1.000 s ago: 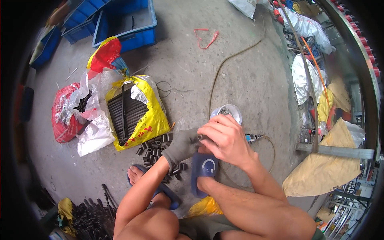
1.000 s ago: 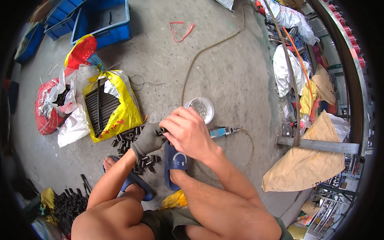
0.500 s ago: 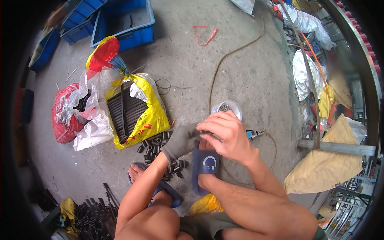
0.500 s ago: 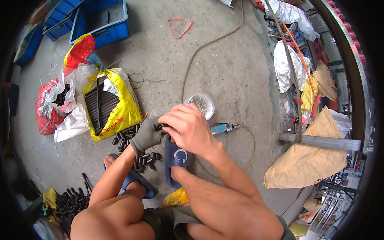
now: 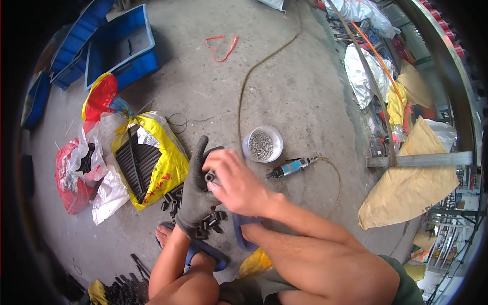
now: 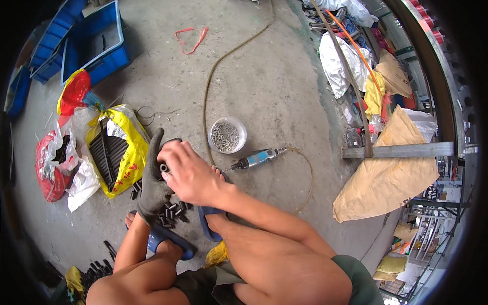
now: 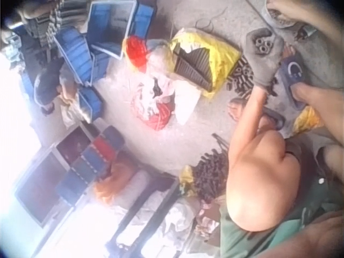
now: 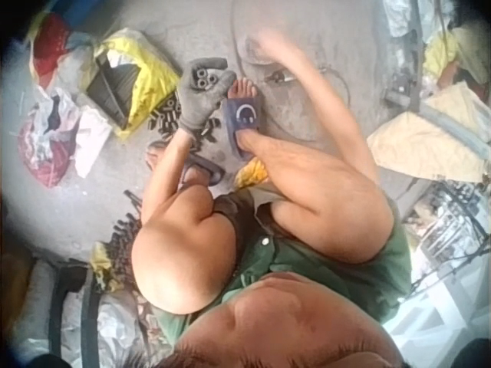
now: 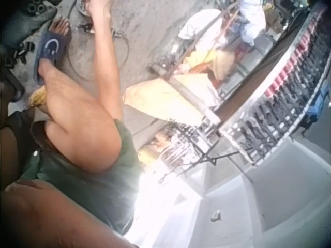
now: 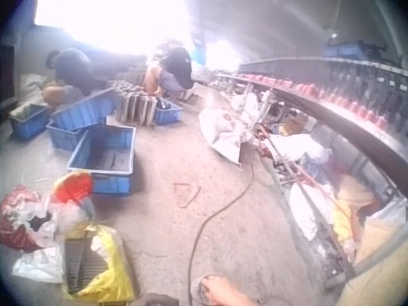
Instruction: The person assembles small metal components by placing silver-colored rings into a black three-holed bracket and then using a pneumatic tool to secure them.
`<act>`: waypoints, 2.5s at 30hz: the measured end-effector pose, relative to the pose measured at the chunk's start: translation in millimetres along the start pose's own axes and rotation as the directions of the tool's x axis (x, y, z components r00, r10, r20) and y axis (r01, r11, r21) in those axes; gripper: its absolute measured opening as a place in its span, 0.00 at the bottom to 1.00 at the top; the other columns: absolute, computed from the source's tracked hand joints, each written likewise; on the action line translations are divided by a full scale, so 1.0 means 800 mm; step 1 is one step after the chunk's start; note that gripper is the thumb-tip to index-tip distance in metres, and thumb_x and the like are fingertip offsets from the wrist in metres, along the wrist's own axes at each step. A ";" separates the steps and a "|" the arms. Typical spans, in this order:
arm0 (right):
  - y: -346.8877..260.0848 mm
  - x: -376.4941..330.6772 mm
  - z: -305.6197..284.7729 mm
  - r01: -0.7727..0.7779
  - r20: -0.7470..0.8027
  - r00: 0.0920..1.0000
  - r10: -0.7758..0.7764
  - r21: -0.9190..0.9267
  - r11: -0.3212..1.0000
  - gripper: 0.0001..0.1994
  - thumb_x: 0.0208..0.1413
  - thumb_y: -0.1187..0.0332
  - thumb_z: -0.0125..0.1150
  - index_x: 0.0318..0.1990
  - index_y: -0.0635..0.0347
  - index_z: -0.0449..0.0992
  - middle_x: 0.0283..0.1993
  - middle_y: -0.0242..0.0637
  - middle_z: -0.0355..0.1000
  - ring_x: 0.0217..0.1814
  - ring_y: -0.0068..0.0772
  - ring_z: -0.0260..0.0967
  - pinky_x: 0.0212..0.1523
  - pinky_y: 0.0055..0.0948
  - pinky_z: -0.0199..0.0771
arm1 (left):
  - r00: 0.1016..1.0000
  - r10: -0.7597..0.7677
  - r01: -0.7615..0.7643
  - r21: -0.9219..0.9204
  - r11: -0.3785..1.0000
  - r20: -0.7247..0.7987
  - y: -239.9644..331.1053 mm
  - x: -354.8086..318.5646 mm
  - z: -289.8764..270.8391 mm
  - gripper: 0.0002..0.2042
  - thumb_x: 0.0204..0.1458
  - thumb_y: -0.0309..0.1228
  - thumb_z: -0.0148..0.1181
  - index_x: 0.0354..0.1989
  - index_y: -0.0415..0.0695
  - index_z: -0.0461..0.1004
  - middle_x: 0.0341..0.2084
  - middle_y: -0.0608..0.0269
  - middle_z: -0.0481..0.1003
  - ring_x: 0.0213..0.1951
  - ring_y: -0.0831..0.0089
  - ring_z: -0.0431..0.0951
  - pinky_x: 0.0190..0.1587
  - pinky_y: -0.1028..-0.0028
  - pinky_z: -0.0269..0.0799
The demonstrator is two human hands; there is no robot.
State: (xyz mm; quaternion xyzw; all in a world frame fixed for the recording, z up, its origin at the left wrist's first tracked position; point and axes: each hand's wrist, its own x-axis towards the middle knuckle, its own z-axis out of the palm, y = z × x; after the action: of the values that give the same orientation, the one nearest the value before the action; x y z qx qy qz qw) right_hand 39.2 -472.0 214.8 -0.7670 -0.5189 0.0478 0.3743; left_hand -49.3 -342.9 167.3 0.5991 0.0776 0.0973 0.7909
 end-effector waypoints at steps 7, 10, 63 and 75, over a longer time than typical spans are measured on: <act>0.170 -0.020 -0.046 -0.428 0.102 0.884 0.456 -0.218 0.877 0.11 0.57 0.73 0.63 0.47 0.61 0.81 0.46 0.49 0.80 0.48 0.55 0.79 0.49 0.45 0.80 | 0.979 -0.035 0.052 0.080 0.995 -0.202 -0.013 -0.007 0.012 0.21 0.51 0.24 0.75 0.53 0.37 0.77 0.40 0.62 0.81 0.42 0.78 0.80 0.47 0.76 0.77; 0.227 -0.041 -0.025 -0.217 0.337 0.855 0.394 -0.457 0.863 0.14 0.53 0.70 0.67 0.47 0.60 0.81 0.46 0.49 0.80 0.49 0.56 0.79 0.50 0.47 0.80 | 0.981 0.034 -0.003 0.157 0.988 -0.191 -0.011 -0.007 0.021 0.19 0.49 0.24 0.76 0.48 0.36 0.77 0.42 0.59 0.82 0.44 0.76 0.81 0.49 0.74 0.77; -0.003 -0.001 -0.045 -0.265 0.067 0.964 0.256 0.215 0.940 0.07 0.55 0.82 0.71 0.41 0.67 0.86 0.37 0.36 0.79 0.27 0.20 0.77 0.24 0.21 0.78 | 0.985 0.170 -0.166 0.164 0.972 -0.009 -0.052 0.012 0.026 0.38 0.35 0.25 0.74 0.64 0.41 0.74 0.46 0.51 0.83 0.45 0.63 0.85 0.48 0.65 0.81; -0.012 -0.009 -0.042 -0.146 -0.029 0.988 0.149 0.079 0.986 0.12 0.43 0.80 0.77 0.38 0.59 0.89 0.34 0.32 0.77 0.35 0.31 0.73 0.36 0.30 0.72 | 0.992 0.127 -0.129 0.173 0.976 0.020 -0.065 0.016 0.025 0.32 0.45 0.32 0.73 0.62 0.42 0.75 0.45 0.57 0.82 0.45 0.68 0.82 0.50 0.67 0.79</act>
State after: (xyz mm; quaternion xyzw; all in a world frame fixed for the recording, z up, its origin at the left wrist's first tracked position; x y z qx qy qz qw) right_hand 44.4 -494.1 242.4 -0.7892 -0.4521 0.0819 0.4076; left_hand -29.0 -372.2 122.2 0.6700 0.0437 0.1384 0.7280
